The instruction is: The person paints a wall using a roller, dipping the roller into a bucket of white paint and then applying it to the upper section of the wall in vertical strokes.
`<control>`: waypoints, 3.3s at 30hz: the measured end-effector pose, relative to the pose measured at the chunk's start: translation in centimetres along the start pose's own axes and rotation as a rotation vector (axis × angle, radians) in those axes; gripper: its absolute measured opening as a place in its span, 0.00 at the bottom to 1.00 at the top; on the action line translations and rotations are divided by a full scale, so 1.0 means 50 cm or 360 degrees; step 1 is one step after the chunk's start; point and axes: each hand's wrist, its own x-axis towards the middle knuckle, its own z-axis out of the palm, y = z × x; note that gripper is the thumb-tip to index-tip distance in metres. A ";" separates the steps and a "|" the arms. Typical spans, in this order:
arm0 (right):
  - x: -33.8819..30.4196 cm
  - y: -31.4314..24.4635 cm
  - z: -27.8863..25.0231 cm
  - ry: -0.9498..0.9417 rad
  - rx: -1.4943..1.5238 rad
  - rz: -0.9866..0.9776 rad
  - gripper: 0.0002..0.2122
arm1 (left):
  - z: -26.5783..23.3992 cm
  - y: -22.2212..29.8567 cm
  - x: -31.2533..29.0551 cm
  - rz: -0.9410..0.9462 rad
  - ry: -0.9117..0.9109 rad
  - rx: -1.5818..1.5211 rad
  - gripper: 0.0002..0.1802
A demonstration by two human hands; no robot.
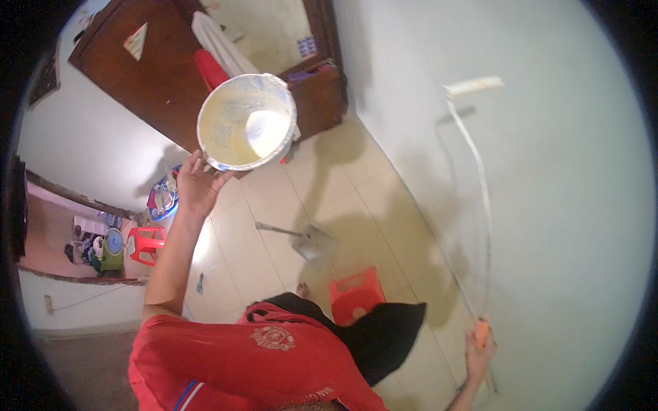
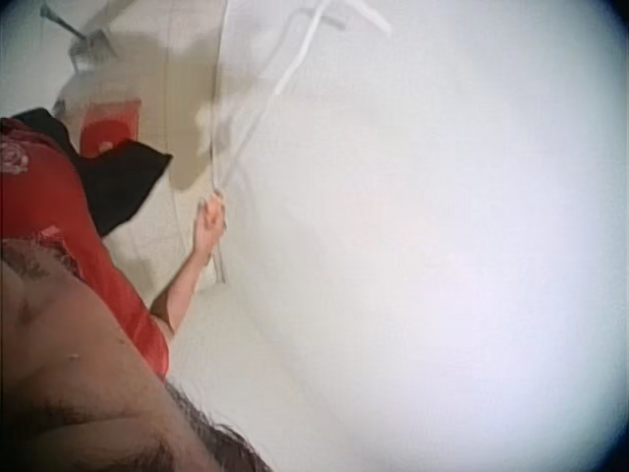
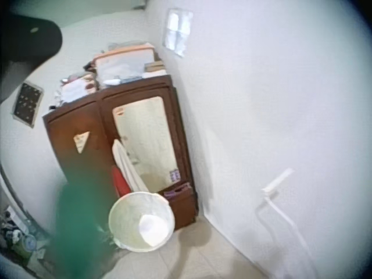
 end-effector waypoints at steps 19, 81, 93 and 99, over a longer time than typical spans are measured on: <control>-0.018 -0.483 0.639 -0.0254 0.0637 -0.0525 0.23 | -0.784 0.063 0.083 0.0066 0.0690 -0.0152 0.27; -0.221 -1.158 1.499 -0.1395 -0.0104 -0.1128 0.17 | -1.439 0.005 0.491 0.0260 0.0564 0.0074 0.44; -0.191 -1.104 1.440 -0.1153 -0.0040 -0.1196 0.16 | -1.346 -0.001 0.525 0.0132 0.0463 0.0084 0.49; -0.194 -1.082 1.434 -0.1018 0.0173 -0.1310 0.15 | -1.385 -0.012 0.530 0.1476 -0.0174 0.1807 0.49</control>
